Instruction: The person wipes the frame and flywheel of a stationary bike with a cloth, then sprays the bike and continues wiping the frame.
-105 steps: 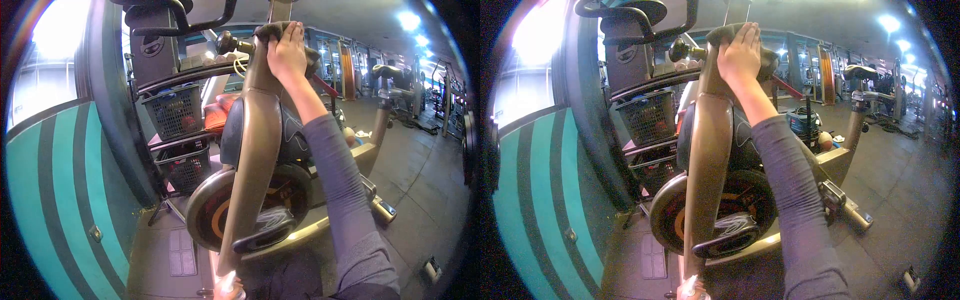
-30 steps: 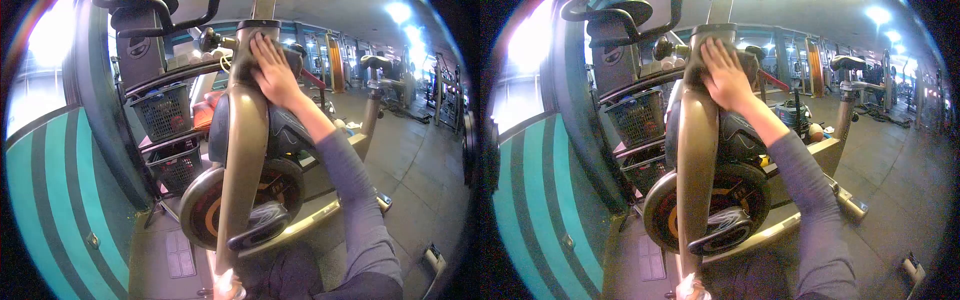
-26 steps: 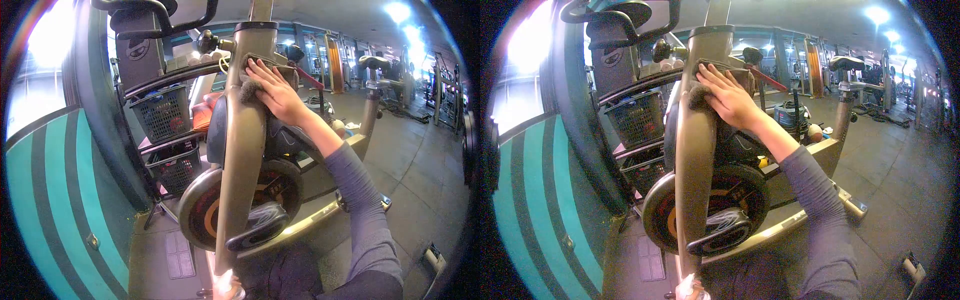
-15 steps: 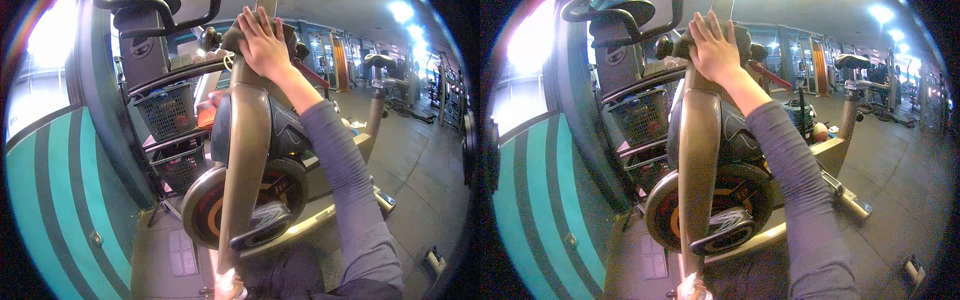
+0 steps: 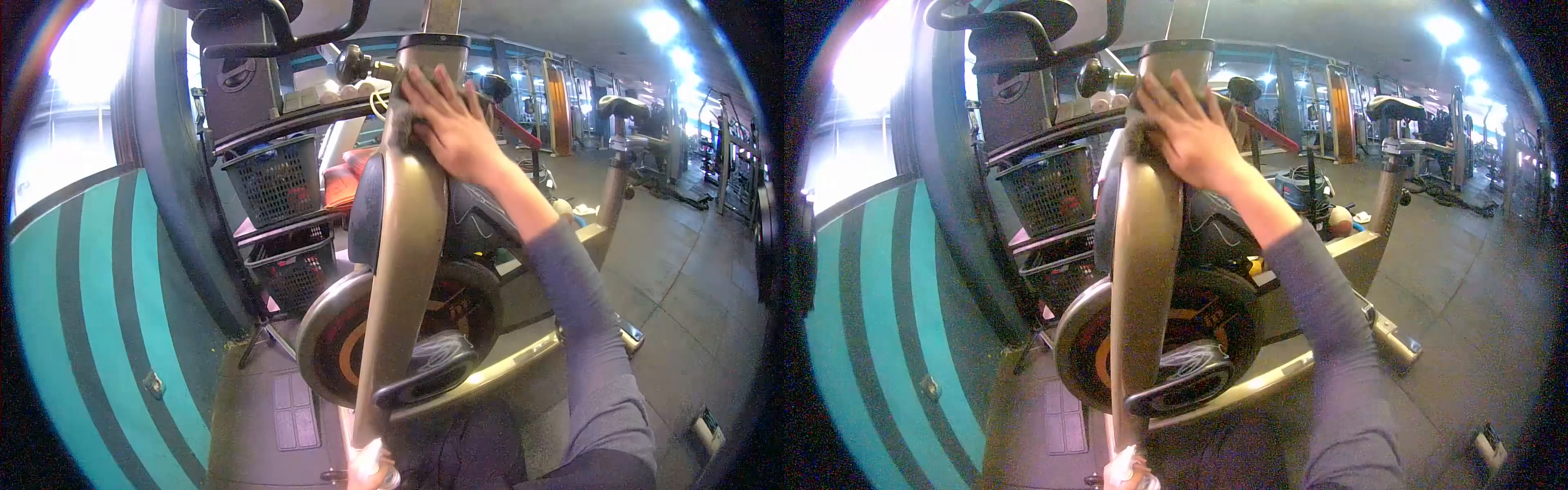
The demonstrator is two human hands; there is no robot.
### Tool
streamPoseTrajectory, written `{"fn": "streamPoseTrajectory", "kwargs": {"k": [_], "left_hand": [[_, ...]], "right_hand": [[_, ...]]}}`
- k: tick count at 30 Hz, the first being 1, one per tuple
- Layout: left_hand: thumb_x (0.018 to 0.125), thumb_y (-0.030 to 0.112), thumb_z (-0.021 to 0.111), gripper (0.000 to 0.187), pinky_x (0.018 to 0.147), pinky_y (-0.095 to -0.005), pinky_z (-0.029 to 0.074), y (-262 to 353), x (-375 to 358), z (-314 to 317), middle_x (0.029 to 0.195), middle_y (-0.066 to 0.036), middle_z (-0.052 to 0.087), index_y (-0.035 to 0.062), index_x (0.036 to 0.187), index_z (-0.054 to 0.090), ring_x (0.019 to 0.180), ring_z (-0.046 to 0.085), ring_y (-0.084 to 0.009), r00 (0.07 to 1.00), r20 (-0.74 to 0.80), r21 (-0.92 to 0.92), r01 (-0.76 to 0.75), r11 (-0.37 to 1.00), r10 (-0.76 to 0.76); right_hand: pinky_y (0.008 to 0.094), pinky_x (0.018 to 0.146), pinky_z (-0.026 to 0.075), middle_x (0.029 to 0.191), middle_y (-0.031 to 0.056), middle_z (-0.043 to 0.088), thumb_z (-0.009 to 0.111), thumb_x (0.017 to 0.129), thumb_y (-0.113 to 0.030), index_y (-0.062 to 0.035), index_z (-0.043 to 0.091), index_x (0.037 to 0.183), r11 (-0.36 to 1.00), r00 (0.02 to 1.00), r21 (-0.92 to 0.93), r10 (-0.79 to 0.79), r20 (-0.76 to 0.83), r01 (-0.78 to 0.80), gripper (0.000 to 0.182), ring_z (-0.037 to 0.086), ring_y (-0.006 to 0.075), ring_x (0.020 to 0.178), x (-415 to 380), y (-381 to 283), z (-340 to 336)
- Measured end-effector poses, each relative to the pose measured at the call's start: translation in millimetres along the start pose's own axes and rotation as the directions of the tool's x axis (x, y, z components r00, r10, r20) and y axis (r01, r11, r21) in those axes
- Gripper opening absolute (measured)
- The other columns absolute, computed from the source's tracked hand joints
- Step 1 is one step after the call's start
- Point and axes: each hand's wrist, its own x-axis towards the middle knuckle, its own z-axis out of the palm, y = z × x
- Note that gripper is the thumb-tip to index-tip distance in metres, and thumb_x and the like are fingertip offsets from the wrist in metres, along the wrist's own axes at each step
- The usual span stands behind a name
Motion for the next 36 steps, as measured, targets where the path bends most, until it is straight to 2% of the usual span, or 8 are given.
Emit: {"fn": "streamPoseTrajectory", "kwargs": {"k": [6,13,19,23,27,30,33,36], "left_hand": [[0.075,0.003,0.061,0.061,0.068,-0.0321,0.056,-2.4,-1.6,-1.0,0.095,-0.015,0.066,-0.0011,0.134,0.046,0.073,0.068,-0.0216,0.999,-0.003,0.006,-0.032,0.999,0.032],[0.078,0.006,0.06,0.061,0.069,-0.0317,0.055,-7.1,-4.6,-1.1,0.098,-0.015,0.065,-0.0006,0.136,0.044,0.075,0.067,-0.0203,1.0,-0.019,-0.047,0.013,0.999,-0.014],[0.08,0.007,0.062,0.059,0.074,-0.0325,0.055,-5.0,-5.6,-0.3,0.1,-0.015,0.065,-0.0007,0.136,0.044,0.08,0.067,-0.0204,0.994,0.034,-0.111,0.106,0.988,-0.102],[0.077,0.0,0.064,0.056,0.077,-0.0324,0.054,4.9,-5.1,-3.3,0.099,-0.014,0.066,-0.0035,0.131,0.048,0.084,0.068,-0.0188,0.988,0.007,-0.173,0.15,0.973,-0.151],[0.077,-0.001,0.064,0.054,0.074,-0.0319,0.055,6.8,-5.2,-4.0,0.098,-0.013,0.067,-0.0037,0.129,0.05,0.081,0.069,-0.0195,0.985,-0.022,-0.15,0.164,0.975,-0.169],[0.077,0.002,0.065,0.051,0.074,-0.0314,0.055,23.6,2.7,-10.5,0.097,-0.013,0.068,-0.0038,0.127,0.051,0.08,0.069,-0.019,0.995,-0.024,-0.022,0.098,0.995,-0.098],[0.078,0.006,0.066,0.049,0.074,-0.031,0.055,7.6,-2.3,-6.7,0.095,-0.012,0.069,-0.0037,0.124,0.053,0.08,0.069,-0.0178,0.987,-0.053,-0.033,0.148,0.988,-0.15],[0.075,0.0,0.061,0.052,0.071,-0.0301,0.055,-0.4,-4.3,-2.8,0.092,-0.012,0.068,-0.0032,0.126,0.052,0.077,0.069,-0.0175,0.988,-0.059,-0.045,0.142,0.989,-0.145]], "right_hand": [[0.0566,0.115,0.006,0.157,0.0097,0.016,0.038,0.097,-0.036,-0.0155,0.023,0.15,0.92,0.877,-0.202,0.227,-0.424,-0.335,0.058,0.011,0.0352,0.145,66.2,37.8,18.6],[0.0525,0.114,0.015,0.154,0.0167,0.022,0.044,0.095,-0.033,-0.0062,0.025,0.148,0.976,0.915,0.143,0.205,-0.348,-0.164,0.062,0.016,0.0376,0.143,28.5,8.8,31.8],[0.0499,0.115,0.015,0.156,0.0133,0.018,0.044,0.095,-0.027,-0.0086,0.025,0.148,0.898,0.987,0.417,0.096,0.129,-0.142,0.06,0.016,0.0318,0.144,-26.9,-22.6,-11.4],[0.0485,0.115,0.017,0.156,0.0099,0.019,0.044,0.095,-0.027,-0.0118,0.022,0.15,0.998,0.996,-0.014,0.057,-0.076,-0.058,0.061,0.019,0.0291,0.144,-0.4,-10.4,4.7],[0.0512,0.116,0.014,0.158,0.0083,0.015,0.046,0.093,-0.037,-0.0155,0.022,0.15,0.979,0.954,-0.088,0.158,-0.255,-0.186,0.065,0.015,0.0288,0.145,49.1,9.2,19.0],[0.0476,0.118,0.005,0.158,0.0113,0.008,0.027,0.099,-0.04,-0.0091,0.012,0.151,0.919,0.92,-0.057,0.385,-0.074,-0.389,0.063,0.004,0.0286,0.146,74.7,0.9,4.5],[0.0515,0.116,0.01,0.158,0.0069,0.012,0.05,0.089,-0.046,-0.0184,0.024,0.15,0.951,0.929,0.112,0.306,-0.209,-0.289,0.072,0.012,0.0282,0.146,55.8,-7.6,21.7],[0.048,0.115,0.016,0.154,0.0074,0.026,0.056,0.086,-0.042,-0.0169,0.046,0.139,0.961,0.98,0.21,0.194,-0.038,-0.182,0.059,0.021,0.0266,0.143,9.4,-47.7,7.6]]}}
